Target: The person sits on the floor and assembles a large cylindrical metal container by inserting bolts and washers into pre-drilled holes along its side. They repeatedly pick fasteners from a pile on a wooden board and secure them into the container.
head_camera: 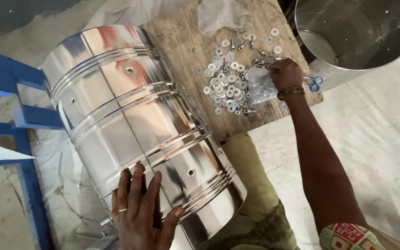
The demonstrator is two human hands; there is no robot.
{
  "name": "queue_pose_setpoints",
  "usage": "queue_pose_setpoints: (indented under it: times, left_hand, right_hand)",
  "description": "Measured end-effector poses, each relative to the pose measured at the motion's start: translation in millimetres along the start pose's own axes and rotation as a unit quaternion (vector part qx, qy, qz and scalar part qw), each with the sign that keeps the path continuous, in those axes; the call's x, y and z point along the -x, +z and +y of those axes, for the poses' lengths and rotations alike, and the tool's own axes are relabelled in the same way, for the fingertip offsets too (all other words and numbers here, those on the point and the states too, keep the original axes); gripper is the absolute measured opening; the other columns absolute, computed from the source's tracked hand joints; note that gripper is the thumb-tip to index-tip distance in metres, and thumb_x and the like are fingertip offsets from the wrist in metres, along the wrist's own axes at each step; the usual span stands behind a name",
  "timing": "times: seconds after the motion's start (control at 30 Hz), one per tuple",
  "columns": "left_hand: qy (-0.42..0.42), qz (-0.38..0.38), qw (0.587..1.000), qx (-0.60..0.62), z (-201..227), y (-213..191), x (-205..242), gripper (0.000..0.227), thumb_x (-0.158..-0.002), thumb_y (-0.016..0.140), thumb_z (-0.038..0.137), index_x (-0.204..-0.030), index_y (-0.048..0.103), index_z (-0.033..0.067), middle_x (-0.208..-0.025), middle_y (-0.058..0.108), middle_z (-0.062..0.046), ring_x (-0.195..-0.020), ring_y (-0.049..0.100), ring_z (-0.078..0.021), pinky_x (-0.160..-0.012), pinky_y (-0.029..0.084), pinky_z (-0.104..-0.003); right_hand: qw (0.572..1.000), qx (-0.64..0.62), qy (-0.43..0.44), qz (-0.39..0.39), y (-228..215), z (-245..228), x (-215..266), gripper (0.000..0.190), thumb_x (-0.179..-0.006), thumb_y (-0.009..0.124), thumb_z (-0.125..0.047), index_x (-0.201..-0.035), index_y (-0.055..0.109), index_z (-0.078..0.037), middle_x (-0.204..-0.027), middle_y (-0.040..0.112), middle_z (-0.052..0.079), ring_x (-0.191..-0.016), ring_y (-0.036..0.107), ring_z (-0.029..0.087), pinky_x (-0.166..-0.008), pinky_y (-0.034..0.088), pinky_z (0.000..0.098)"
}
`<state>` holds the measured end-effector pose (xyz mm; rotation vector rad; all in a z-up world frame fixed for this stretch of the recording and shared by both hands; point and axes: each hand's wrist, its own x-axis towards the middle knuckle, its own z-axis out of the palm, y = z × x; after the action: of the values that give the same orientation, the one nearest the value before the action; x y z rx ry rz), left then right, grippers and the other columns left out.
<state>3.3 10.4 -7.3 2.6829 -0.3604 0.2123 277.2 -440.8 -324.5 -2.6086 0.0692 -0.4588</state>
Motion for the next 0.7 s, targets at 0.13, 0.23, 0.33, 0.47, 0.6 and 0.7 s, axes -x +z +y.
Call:
queue_pose_setpoints:
  times: [0.13, 0.23, 0.33, 0.47, 0.6, 0.7]
  left_hand:
    - [-0.003, 0.005, 1.000, 0.002, -2, 2, 3, 0.072, -0.085, 0.068, 0.051, -0.140, 0.058, 0.0076, -0.157, 0.042, -0.025, -0.150, 0.030, -0.0486, -0.117, 0.019, -0.066]
    - [-0.019, 0.004, 1.000, -0.003, -2, 3, 5, 0.071, -0.085, 0.068, 0.053, -0.140, 0.059, 0.0089, -0.157, 0.043, -0.024, -0.151, 0.030, -0.0472, -0.118, 0.018, -0.065]
    - [-0.029, -0.003, 1.000, -0.012, -2, 3, 7, 0.070, -0.085, 0.068, 0.053, -0.140, 0.059, 0.0097, -0.157, 0.043, -0.024, -0.151, 0.029, -0.0476, -0.118, 0.017, -0.065]
    - [-0.013, 0.001, 1.000, 0.000, -4, 3, 4, 0.071, -0.086, 0.067, 0.053, -0.141, 0.058, 0.0089, -0.157, 0.041, -0.024, -0.151, 0.028, -0.0486, -0.118, 0.017, -0.065]
    - [-0.016, -0.006, 1.000, -0.016, -3, 2, 3, 0.070, -0.084, 0.068, 0.052, -0.140, 0.059, 0.0087, -0.157, 0.042, -0.025, -0.150, 0.029, -0.0488, -0.118, 0.017, -0.066]
    - [-0.010, 0.003, 1.000, -0.005, -2, 2, 4, 0.071, -0.085, 0.068, 0.052, -0.140, 0.059, 0.0077, -0.157, 0.042, -0.025, -0.150, 0.030, -0.0486, -0.118, 0.018, -0.065]
  right_hand:
    - [0.994, -0.043, 0.019, -0.098, -34, -11, 4, 0.023, -0.090, 0.084, -0.029, -0.105, 0.079, -0.014, -0.107, 0.074, 0.015, -0.105, 0.068, 0.033, -0.095, 0.055, 0.0451]
    - [0.991, -0.114, -0.034, -0.064, -65, -25, 32, 0.047, -0.086, 0.087, -0.034, -0.123, 0.073, -0.009, -0.130, 0.064, 0.021, -0.123, 0.060, 0.038, -0.101, 0.051, 0.0475]
    - [0.989, -0.088, -0.112, -0.036, -78, -30, 62, 0.079, -0.073, 0.090, -0.037, -0.138, 0.062, -0.002, -0.144, 0.050, 0.028, -0.133, 0.049, 0.044, -0.105, 0.046, 0.0526]
    - [0.984, 0.107, -0.142, -0.024, -72, -20, 79, 0.078, -0.064, 0.088, -0.026, -0.136, 0.068, -0.002, -0.145, 0.055, 0.027, -0.130, 0.051, 0.047, -0.104, 0.049, 0.0520]
    - [0.997, -0.020, -0.064, -0.047, -68, 6, 52, 0.035, -0.090, 0.071, -0.008, -0.125, 0.070, -0.009, -0.130, 0.069, 0.019, -0.118, 0.066, 0.035, -0.101, 0.056, 0.0461]
    - [0.994, 0.016, 0.030, -0.100, -67, 16, 19, 0.023, -0.101, 0.072, -0.015, -0.123, 0.071, -0.009, -0.107, 0.073, 0.019, -0.094, 0.070, 0.035, -0.087, 0.057, 0.0473]
